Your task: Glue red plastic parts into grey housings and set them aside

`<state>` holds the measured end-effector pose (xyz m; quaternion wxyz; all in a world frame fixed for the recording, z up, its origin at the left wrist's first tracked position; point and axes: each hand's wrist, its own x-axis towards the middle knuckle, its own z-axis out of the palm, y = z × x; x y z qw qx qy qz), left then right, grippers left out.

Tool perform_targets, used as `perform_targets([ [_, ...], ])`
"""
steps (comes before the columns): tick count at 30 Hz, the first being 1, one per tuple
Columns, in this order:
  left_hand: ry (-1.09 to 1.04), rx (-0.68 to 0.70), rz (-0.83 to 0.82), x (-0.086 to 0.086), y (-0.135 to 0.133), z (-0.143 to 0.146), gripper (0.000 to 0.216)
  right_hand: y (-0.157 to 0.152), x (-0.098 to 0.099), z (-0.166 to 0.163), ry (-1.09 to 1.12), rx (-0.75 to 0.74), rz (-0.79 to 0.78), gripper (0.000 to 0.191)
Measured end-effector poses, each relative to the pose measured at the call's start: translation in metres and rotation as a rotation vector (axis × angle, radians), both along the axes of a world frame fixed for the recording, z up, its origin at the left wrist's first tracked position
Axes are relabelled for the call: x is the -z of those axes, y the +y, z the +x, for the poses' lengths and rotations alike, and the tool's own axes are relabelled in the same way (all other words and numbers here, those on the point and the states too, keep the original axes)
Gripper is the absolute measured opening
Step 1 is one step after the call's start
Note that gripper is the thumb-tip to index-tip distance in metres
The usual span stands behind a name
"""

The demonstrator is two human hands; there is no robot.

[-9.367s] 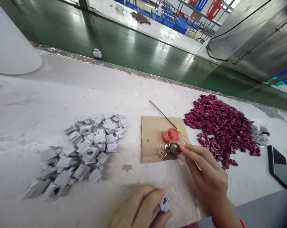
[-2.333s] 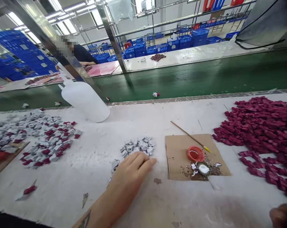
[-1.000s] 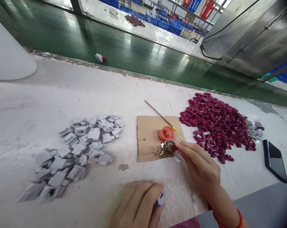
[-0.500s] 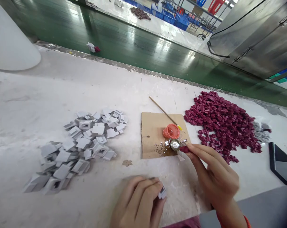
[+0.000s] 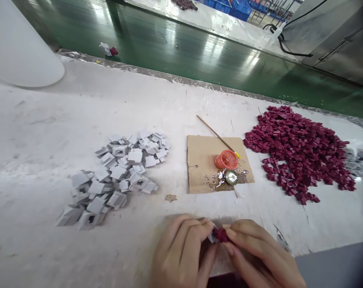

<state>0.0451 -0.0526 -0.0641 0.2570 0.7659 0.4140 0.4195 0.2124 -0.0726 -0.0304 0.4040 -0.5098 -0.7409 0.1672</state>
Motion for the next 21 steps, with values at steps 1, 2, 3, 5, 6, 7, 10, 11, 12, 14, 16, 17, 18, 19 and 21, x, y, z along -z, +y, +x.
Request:
perform_targets([
  [1,0.003,0.001,-0.005,-0.001,0.0,0.0,0.027,0.001,-0.002,0.0,-0.008,0.002,0.01,0.031],
  [2,0.006,0.0,-0.011,-0.001,0.0,0.0,0.026,0.003,-0.004,-0.001,-0.022,0.0,0.016,0.028],
  [3,0.006,-0.003,-0.015,-0.002,0.0,0.001,0.026,0.004,-0.006,-0.001,-0.045,-0.012,0.015,0.026],
  [5,0.006,-0.003,-0.021,-0.003,0.001,0.002,0.024,0.004,-0.01,0.001,-0.099,-0.053,0.0,0.023],
  [6,0.005,-0.001,-0.021,-0.003,0.001,0.002,0.024,0.004,-0.011,0.002,-0.134,-0.083,-0.021,0.022],
  [7,0.004,0.002,-0.022,-0.004,0.001,0.002,0.024,0.003,-0.012,0.003,-0.162,-0.112,-0.042,0.021],
  [10,0.007,0.009,-0.022,-0.004,0.001,0.002,0.023,0.0,-0.012,0.003,-0.176,-0.11,-0.083,0.023],
  [11,0.008,0.008,-0.024,-0.004,0.0,0.001,0.023,-0.001,-0.011,0.001,-0.158,-0.101,-0.092,0.025],
  [12,0.014,0.007,-0.027,-0.004,0.0,0.001,0.023,-0.001,-0.009,0.0,-0.126,-0.092,-0.099,0.026],
  [14,0.038,-0.004,-0.041,-0.005,0.0,0.001,0.022,-0.003,-0.005,-0.003,-0.068,-0.103,-0.132,0.028],
  [16,0.069,-0.028,-0.079,-0.008,0.0,0.002,0.023,-0.005,0.001,-0.001,-0.046,-0.086,-0.149,0.033],
  [17,0.073,-0.037,-0.106,-0.009,0.0,0.002,0.025,-0.007,0.004,0.004,-0.056,-0.036,-0.147,0.038],
  [18,0.062,-0.043,-0.136,-0.009,0.001,0.001,0.028,-0.008,0.007,0.011,-0.07,0.044,-0.135,0.044],
  [19,0.038,-0.045,-0.167,-0.01,0.002,-0.002,0.029,-0.01,0.01,0.02,-0.081,0.148,-0.11,0.047],
  [21,-0.034,-0.038,-0.241,-0.009,0.005,-0.013,0.026,-0.013,0.014,0.048,-0.1,0.411,-0.048,0.043],
])
